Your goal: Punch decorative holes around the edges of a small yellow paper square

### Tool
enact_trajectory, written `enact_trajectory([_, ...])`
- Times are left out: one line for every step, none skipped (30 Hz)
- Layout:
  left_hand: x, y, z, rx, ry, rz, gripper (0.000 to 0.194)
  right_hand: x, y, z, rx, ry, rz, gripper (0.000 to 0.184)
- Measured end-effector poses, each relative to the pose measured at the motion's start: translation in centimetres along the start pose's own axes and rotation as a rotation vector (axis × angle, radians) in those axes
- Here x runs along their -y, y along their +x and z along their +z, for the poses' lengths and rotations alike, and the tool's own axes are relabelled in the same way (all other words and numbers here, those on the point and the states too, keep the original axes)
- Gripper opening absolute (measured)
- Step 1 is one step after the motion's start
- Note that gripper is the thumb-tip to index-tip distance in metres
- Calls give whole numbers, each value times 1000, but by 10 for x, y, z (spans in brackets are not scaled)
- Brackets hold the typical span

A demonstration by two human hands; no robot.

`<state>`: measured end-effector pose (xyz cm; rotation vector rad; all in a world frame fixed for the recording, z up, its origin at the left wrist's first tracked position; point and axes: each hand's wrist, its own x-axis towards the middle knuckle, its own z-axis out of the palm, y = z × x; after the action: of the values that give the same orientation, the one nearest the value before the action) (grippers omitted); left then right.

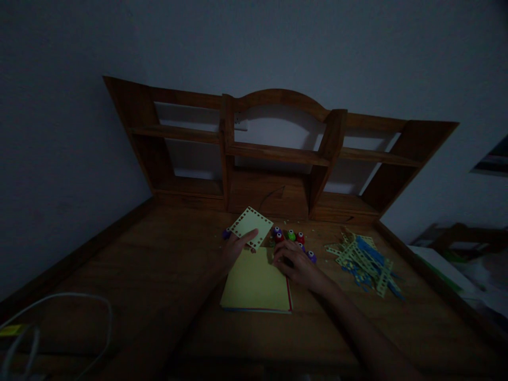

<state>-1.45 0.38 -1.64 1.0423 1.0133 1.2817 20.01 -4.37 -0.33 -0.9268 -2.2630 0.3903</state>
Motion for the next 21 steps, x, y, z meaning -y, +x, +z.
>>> enact_trajectory([1,1,0,-2,-14,-2,37,0,0,0,-39,7,3,8])
enact_trajectory([2,2,1,3,-31,-8,37,0,1,0,-94,7,10,8])
enact_trajectory([2,3,1,9,-46,-15,38,0,2,-1,-168,0,19,8])
enact_trajectory([1,3,1,15,-58,-20,37,1,3,-3,-254,-15,36,8])
enact_trajectory([1,3,1,19,-68,-18,37,2,4,-6,-346,-37,55,8])
enact_trajectory([-1,3,1,19,-79,-9,37,4,6,-9,-437,-62,73,8])
enact_trajectory([-2,2,0,18,-92,4,37,7,9,-13,-524,-90,91,8])
enact_trajectory([-4,2,0,22,-107,19,37,9,13,-16,-598,-116,106,8])
enact_trajectory([-6,2,-1,30,-123,31,37,10,17,-19,-658,-141,116,8])
enact_trajectory([-8,2,-1,36,-138,41,37,11,23,-21,-699,-164,123,8])
enact_trajectory([-9,1,-2,36,-147,46,37,11,29,-21,-706,-187,123,9])
enact_trajectory([-10,1,-2,32,-150,47,37,9,35,-20,-669,-214,115,10])
enact_trajectory([-11,1,-2,29,-148,47,37,6,42,-17,-581,-244,100,12])
enact_trajectory([-12,1,-2,22,-142,50,37,3,48,-13,-440,-281,77,13])
enact_trajectory([-13,1,-1,15,-134,58,37,-1,53,-10,-295,-321,60,15])
enact_trajectory([-14,0,-1,12,-126,69,37,-5,57,-7,-216,-348,63,17])
enact_trajectory([-14,0,0,12,-118,81,38,-9,60,-5,-172,-359,70,19])
enact_trajectory([-15,-1,0,13,-113,92,38,-12,60,-4,-158,-358,83,20])
enact_trajectory([-16,-1,1,14,-109,95,38,-15,59,-5,-163,-346,100,22])
enact_trajectory([-16,-2,1,17,-106,89,38,-18,57,-8,-174,-332,116,22])
enact_trajectory([-17,-2,2,20,-104,83,38,-20,53,-12,-180,-318,134,22])
